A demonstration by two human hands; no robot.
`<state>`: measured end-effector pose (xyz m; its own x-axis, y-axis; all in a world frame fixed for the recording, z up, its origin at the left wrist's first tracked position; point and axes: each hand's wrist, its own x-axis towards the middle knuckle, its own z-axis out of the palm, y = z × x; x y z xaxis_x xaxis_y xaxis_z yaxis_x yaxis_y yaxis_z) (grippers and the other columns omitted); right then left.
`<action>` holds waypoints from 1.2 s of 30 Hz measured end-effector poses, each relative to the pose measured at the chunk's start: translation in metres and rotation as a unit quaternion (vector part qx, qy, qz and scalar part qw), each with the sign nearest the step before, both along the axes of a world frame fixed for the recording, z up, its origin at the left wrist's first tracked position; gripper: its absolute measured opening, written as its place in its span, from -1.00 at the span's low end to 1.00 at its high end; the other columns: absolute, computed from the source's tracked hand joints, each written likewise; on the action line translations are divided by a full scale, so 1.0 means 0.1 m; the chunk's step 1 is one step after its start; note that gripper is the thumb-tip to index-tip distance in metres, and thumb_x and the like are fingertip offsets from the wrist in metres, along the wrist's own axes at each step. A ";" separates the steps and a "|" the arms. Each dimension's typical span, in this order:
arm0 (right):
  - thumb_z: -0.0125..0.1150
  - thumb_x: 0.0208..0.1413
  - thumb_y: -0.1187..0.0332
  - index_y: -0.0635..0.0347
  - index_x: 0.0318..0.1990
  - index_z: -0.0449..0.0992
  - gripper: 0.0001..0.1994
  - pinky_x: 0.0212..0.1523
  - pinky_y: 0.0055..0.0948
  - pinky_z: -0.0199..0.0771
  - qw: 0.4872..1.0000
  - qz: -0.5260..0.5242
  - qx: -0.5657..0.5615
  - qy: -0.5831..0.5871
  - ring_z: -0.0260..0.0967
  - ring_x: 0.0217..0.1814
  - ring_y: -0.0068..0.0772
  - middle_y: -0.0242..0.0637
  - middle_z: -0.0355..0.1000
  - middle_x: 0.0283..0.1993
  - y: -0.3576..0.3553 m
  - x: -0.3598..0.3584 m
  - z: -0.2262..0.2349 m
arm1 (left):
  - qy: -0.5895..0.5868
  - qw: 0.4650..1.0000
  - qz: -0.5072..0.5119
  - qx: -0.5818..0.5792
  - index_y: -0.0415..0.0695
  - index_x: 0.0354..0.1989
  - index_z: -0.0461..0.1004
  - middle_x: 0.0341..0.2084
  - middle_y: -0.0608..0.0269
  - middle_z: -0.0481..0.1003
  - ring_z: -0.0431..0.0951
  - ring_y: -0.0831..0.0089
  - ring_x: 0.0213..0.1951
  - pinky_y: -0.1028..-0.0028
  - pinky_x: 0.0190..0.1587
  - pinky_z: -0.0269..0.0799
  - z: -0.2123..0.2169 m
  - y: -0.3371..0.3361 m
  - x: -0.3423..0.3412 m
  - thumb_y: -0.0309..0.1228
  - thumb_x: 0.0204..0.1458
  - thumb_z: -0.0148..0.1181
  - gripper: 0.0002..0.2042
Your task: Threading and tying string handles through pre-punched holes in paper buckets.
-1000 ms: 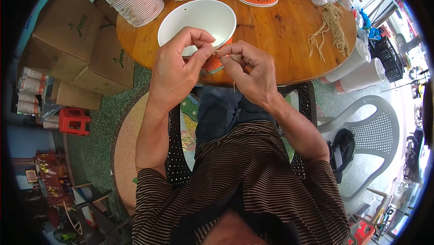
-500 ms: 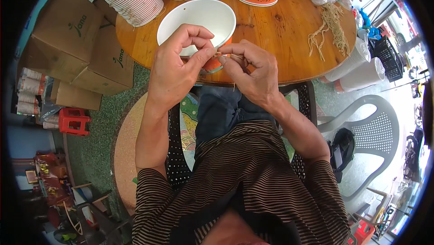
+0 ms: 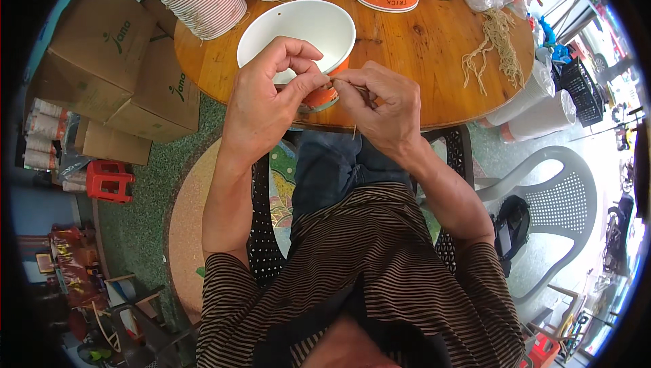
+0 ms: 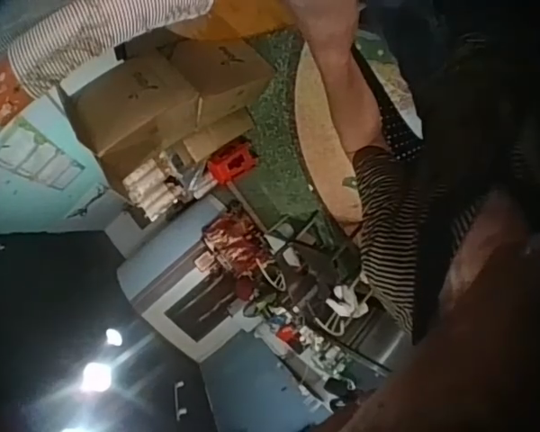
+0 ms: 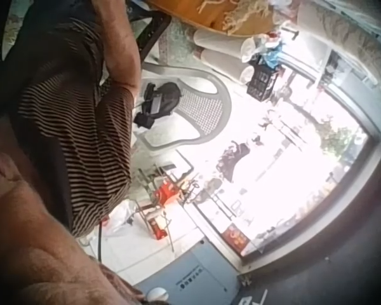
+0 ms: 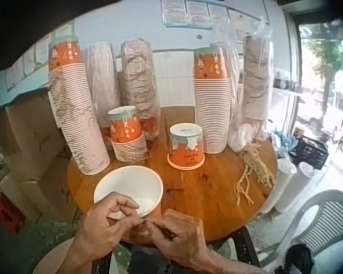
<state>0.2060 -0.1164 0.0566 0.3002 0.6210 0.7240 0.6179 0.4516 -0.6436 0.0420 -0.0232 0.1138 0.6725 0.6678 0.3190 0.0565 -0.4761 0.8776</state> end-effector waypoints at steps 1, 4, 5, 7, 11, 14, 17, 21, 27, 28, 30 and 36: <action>0.38 0.06 0.55 0.24 -0.27 0.71 -0.91 -0.58 -0.51 0.28 1.000 0.002 -0.008 0.012 0.35 -0.58 -0.58 -0.32 0.47 -0.52 0.00 0.01 -0.01 | -0.001 1.000 0.001 -0.002 -0.26 -0.03 0.52 -0.36 0.28 0.65 0.62 0.60 -0.30 0.52 -0.24 0.59 0.00 0.01 0.00 -0.52 0.24 0.31 -0.82; 0.38 0.06 0.55 0.24 -0.28 0.71 -0.92 -0.58 -0.50 0.22 0.999 0.011 -0.018 0.034 0.28 -0.60 -0.61 -0.35 0.40 -0.56 0.01 0.02 -0.01 | -0.002 1.000 0.006 0.008 -0.26 -0.03 0.53 -0.37 0.29 0.65 0.62 0.60 -0.28 0.52 -0.20 0.57 -0.02 0.05 -0.02 -0.52 0.25 0.30 -0.83; 0.38 0.06 0.55 0.24 -0.28 0.71 -0.92 -0.58 -0.50 0.22 0.999 0.011 -0.018 0.034 0.28 -0.60 -0.61 -0.35 0.40 -0.56 0.01 0.02 -0.01 | 0.000 1.000 0.010 0.019 -0.26 -0.03 0.54 -0.37 0.29 0.64 0.62 0.60 -0.26 0.51 -0.17 0.56 -0.02 0.06 -0.03 -0.52 0.25 0.29 -0.83; 0.38 0.06 0.55 0.24 -0.27 0.72 -0.91 -0.58 -0.49 0.17 0.999 0.010 -0.025 0.037 0.21 -0.60 -0.64 -0.38 0.33 -0.59 0.02 0.05 -0.01 | -0.003 1.000 0.011 0.013 -0.26 -0.03 0.54 -0.37 0.29 0.63 0.62 0.60 -0.25 0.52 -0.16 0.55 -0.02 0.07 -0.04 -0.53 0.25 0.28 -0.83; 0.38 0.06 0.56 0.25 -0.28 0.72 -0.92 -0.58 -0.49 0.14 0.998 0.011 -0.033 0.057 0.18 -0.60 -0.65 -0.39 0.28 -0.61 0.02 0.08 0.00 | -0.016 1.000 0.016 -0.007 -0.26 -0.01 0.54 -0.34 0.27 0.60 0.61 0.59 -0.23 0.51 -0.15 0.54 -0.01 0.07 -0.05 -0.57 0.26 0.24 -0.84; 0.38 0.05 0.56 0.25 -0.28 0.72 -0.92 -0.58 -0.48 0.15 0.998 0.005 -0.044 0.049 0.18 -0.60 -0.66 -0.40 0.26 -0.63 0.00 0.12 0.02 | -0.015 1.000 0.012 -0.006 -0.26 -0.01 0.53 -0.32 0.26 0.60 0.60 0.57 -0.22 0.50 -0.15 0.54 0.00 0.07 -0.06 -0.59 0.26 0.22 -0.83; 0.39 0.13 0.55 0.32 -0.24 0.72 -0.93 -0.52 -0.53 0.11 0.996 0.003 -0.065 0.053 0.10 -0.56 -0.72 -0.50 0.24 -0.60 -0.03 0.15 0.05 | 0.009 1.000 0.004 0.006 -0.26 -0.01 0.54 -0.32 0.26 0.60 0.59 0.57 -0.22 0.49 -0.15 0.54 0.00 0.08 -0.06 -0.59 0.27 0.22 -0.84; 0.38 0.12 0.54 0.32 -0.27 0.72 -0.93 -0.52 -0.54 0.10 0.998 -0.016 -0.049 0.024 0.08 -0.55 -0.72 -0.52 0.19 -0.61 -0.02 0.16 0.14 | 0.018 1.000 -0.003 0.020 -0.26 -0.01 0.53 -0.33 0.25 0.60 0.59 0.56 -0.25 0.47 -0.17 0.54 0.02 0.07 -0.08 -0.59 0.27 0.22 -0.84; 0.37 0.13 0.52 0.32 -0.25 0.72 -0.92 -0.53 -0.55 0.08 0.992 0.006 -0.072 0.102 0.05 -0.55 -0.76 -0.55 0.17 -0.61 -0.04 0.18 0.21 | 0.044 0.978 -0.019 0.203 -0.24 0.03 0.55 -0.17 0.21 0.56 0.64 0.48 -0.13 0.44 -0.14 0.64 0.04 0.10 -0.01 -0.58 0.19 0.29 -0.75; 0.37 0.12 0.51 0.31 -0.24 0.72 -0.91 -0.55 -0.53 0.08 0.989 0.011 -0.082 0.124 0.06 -0.56 -0.74 -0.52 0.17 -0.62 -0.05 0.19 0.23 | 0.031 0.975 -0.016 0.218 -0.23 0.05 0.56 -0.12 0.18 0.56 0.64 0.45 -0.11 0.44 -0.11 0.65 0.05 0.06 0.04 -0.59 0.14 0.33 -0.71; 0.38 0.13 0.51 0.31 -0.22 0.73 -0.90 -0.54 -0.54 0.07 0.987 0.022 -0.085 0.134 0.05 -0.55 -0.76 -0.54 0.16 -0.61 -0.07 0.19 0.27 | 0.025 0.974 0.002 0.223 -0.23 0.02 0.61 -0.15 0.14 0.62 0.64 0.40 -0.14 0.43 -0.13 0.62 0.09 -0.03 0.13 -0.59 0.04 0.42 -0.67; 0.40 0.16 0.48 0.30 -0.17 0.72 -0.88 -0.50 -0.54 0.15 0.985 0.051 -0.105 0.126 0.06 -0.54 -0.76 -0.52 0.15 -0.60 -0.11 0.28 0.35 | 0.033 0.962 0.023 0.269 -0.27 -0.21 0.68 -0.40 0.17 0.67 0.65 0.40 -0.27 0.36 -0.20 0.52 0.05 0.05 0.21 -0.57 0.07 0.40 -0.87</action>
<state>0.2340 -0.1279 0.0917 0.3824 0.7852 0.4870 0.3849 0.3438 -0.8566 0.0628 -0.0183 0.1189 0.6767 0.4469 0.5851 0.1346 -0.8564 0.4985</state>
